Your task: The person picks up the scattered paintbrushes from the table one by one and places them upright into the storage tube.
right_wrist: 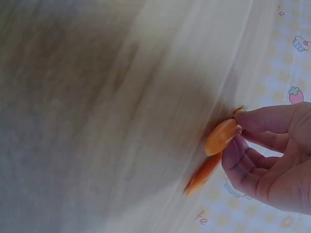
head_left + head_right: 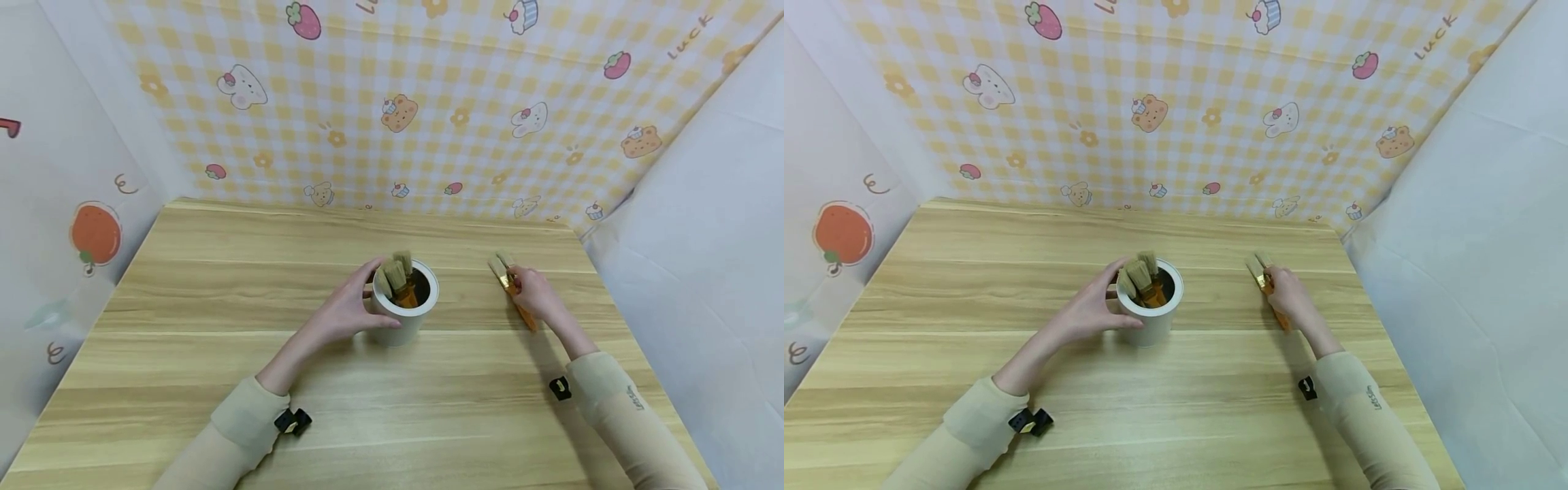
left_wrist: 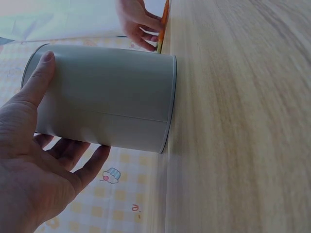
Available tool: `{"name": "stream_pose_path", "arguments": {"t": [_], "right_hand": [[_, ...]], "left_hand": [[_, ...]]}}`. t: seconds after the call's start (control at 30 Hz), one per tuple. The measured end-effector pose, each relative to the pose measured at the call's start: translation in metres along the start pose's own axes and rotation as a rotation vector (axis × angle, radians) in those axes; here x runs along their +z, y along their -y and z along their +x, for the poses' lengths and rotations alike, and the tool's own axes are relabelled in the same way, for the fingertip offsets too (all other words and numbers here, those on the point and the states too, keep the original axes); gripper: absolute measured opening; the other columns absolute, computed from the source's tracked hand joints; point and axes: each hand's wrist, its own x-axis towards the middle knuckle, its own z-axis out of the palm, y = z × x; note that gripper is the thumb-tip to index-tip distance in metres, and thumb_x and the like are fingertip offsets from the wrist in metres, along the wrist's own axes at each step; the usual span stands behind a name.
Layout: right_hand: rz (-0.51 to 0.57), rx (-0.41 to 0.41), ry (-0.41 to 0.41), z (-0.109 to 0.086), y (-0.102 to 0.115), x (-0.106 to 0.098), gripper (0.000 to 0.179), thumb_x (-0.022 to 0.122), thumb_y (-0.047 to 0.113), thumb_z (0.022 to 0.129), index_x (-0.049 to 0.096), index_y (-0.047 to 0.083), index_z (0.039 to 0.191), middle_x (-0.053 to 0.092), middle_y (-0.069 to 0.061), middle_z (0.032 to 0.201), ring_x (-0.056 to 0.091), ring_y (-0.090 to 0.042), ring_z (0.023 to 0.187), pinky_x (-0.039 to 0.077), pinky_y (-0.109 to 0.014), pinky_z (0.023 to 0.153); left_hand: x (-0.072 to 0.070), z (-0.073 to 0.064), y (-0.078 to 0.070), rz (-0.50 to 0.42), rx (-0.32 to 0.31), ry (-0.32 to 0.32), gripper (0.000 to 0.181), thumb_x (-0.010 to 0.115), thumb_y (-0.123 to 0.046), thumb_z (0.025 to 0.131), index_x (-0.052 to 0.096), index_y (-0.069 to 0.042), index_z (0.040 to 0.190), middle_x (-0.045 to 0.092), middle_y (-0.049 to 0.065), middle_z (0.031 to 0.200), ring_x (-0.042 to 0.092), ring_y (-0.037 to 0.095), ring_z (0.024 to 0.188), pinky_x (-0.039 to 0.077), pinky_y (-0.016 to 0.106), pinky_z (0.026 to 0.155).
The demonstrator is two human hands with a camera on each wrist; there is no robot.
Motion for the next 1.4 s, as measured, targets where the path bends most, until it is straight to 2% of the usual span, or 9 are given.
{"name": "stream_pose_path", "arguments": {"t": [0.17, 0.33, 0.53, 0.7, 0.87, 1.03, 1.23, 1.4], "right_hand": [[0.000, 0.030, 0.077, -0.003, 0.006, -0.005, 0.059, 0.062, -0.008, 0.080, 0.052, -0.014, 0.138, 0.068, -0.026, 0.106, 0.061, -0.033, 0.090, 0.055, -0.044, 0.077], [0.066, 0.015, 0.069, -0.007, 0.018, -0.010, 0.054, 0.064, -0.002, 0.086, 0.051, -0.013, 0.138, 0.067, -0.027, 0.109, 0.064, -0.036, 0.097, 0.056, -0.049, 0.082], [0.219, -0.040, -0.011, -0.008, 0.042, -0.021, 0.044, 0.065, -0.001, 0.093, 0.050, -0.010, 0.133, 0.066, -0.027, 0.108, 0.064, -0.034, 0.096, 0.057, -0.036, 0.077], [0.287, -0.086, -0.100, -0.012, 0.070, -0.029, 0.035, 0.066, 0.004, 0.097, 0.054, -0.003, 0.129, 0.066, -0.020, 0.105, 0.063, -0.026, 0.094, 0.051, -0.024, 0.074], [0.380, -0.132, -0.200, -0.018, 0.100, -0.036, 0.030, 0.066, 0.014, 0.100, 0.058, 0.003, 0.126, 0.063, -0.011, 0.102, 0.061, -0.017, 0.092, 0.052, -0.018, 0.070], [0.563, -0.185, -0.283, -0.024, 0.131, -0.041, 0.025, 0.066, 0.021, 0.101, 0.058, 0.002, 0.115, 0.059, -0.006, 0.096, 0.063, -0.010, 0.085, 0.060, -0.019, 0.067], [0.791, -0.284, -0.371, -0.032, 0.165, -0.046, 0.019, 0.067, 0.006, 0.098, 0.059, -0.001, 0.114, 0.061, 0.000, 0.088, 0.065, -0.008, 0.080, 0.065, -0.025, 0.068], [0.886, -0.360, -0.408, -0.033, 0.183, -0.046, 0.019, 0.068, 0.002, 0.097, 0.060, -0.002, 0.114, 0.065, 0.000, 0.089, 0.066, -0.009, 0.077, 0.065, -0.027, 0.067]], "left_hand": [[0.001, 0.000, 0.001, -0.002, -0.012, 0.000, 0.115, 0.096, -0.029, 0.072, 0.025, -0.024, 0.162, 0.037, 0.012, 0.164, 0.057, 0.045, 0.135, 0.050, 0.057, 0.113], [0.001, 0.001, 0.001, -0.007, -0.011, -0.003, 0.115, 0.096, -0.029, 0.072, 0.026, -0.024, 0.162, 0.036, 0.011, 0.164, 0.057, 0.044, 0.135, 0.050, 0.057, 0.113], [0.001, 0.000, 0.001, -0.017, -0.011, -0.006, 0.113, 0.096, -0.027, 0.072, 0.027, -0.023, 0.162, 0.040, 0.011, 0.162, 0.058, 0.044, 0.135, 0.052, 0.055, 0.111], [0.001, 0.001, 0.002, -0.024, -0.006, -0.003, 0.113, 0.095, -0.027, 0.073, 0.026, -0.022, 0.162, 0.040, 0.012, 0.162, 0.057, 0.044, 0.135, 0.052, 0.055, 0.111], [0.001, 0.000, 0.003, -0.024, -0.002, -0.002, 0.114, 0.096, -0.027, 0.072, 0.026, -0.022, 0.162, 0.038, 0.012, 0.163, 0.057, 0.045, 0.135, 0.052, 0.056, 0.111], [0.000, 0.001, 0.003, -0.017, 0.000, -0.004, 0.114, 0.096, -0.028, 0.072, 0.026, -0.021, 0.162, 0.038, 0.013, 0.163, 0.057, 0.046, 0.134, 0.053, 0.055, 0.111], [0.000, 0.001, 0.004, -0.013, 0.016, 0.000, 0.112, 0.095, -0.027, 0.073, 0.026, -0.023, 0.162, 0.040, 0.012, 0.161, 0.058, 0.044, 0.134, 0.054, 0.053, 0.110], [0.001, 0.002, 0.005, -0.018, 0.021, 0.001, 0.112, 0.095, -0.027, 0.073, 0.027, -0.023, 0.162, 0.040, 0.012, 0.162, 0.057, 0.044, 0.135, 0.054, 0.054, 0.110]]}}
